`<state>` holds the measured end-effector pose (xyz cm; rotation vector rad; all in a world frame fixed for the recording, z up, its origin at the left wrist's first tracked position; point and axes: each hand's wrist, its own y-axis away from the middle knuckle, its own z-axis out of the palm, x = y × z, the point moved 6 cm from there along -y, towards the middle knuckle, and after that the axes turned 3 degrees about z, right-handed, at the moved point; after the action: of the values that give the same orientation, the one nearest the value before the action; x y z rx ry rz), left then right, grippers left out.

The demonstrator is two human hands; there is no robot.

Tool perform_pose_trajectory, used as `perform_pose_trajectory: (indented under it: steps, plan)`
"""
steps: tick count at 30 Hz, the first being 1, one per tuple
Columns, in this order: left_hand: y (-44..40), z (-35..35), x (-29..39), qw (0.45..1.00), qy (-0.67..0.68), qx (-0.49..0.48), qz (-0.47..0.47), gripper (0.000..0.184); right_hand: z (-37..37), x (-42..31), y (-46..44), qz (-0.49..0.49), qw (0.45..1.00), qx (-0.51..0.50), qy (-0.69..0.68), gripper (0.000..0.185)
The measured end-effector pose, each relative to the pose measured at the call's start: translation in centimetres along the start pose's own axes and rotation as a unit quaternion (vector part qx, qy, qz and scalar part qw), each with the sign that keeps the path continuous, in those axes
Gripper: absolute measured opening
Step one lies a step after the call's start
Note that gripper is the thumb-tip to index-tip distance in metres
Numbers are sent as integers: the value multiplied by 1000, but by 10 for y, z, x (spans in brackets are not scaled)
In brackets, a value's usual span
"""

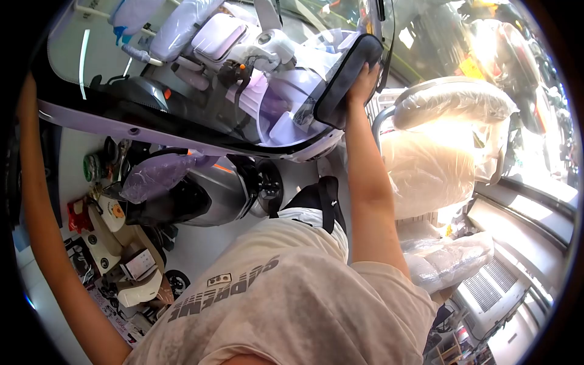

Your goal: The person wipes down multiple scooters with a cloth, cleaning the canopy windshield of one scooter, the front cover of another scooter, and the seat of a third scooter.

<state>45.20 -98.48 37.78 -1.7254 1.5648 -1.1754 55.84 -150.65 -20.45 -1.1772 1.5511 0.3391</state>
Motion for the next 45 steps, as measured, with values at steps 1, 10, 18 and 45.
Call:
perform_pose_trajectory:
  steps: [1, 10, 18, 45]
  plan:
    - [2, 0, 7, 1000, 4, -4, -8, 59, -2, -5, 7, -17, 1000, 12, 18, 42]
    - [-23, 9, -26, 994, -39, 34, 92, 57, -12, -40, 104, 134, 988, 68, -19, 50]
    - [-7, 7, -7, 997, -59, -6, -42, 62, 1, -90, 224, 235, 966, 107, 18, 66]
    - [-6, 0, -3, 995, -92, 42, 9, 56, -4, 38, 149, 202, 973, -7, -107, 68]
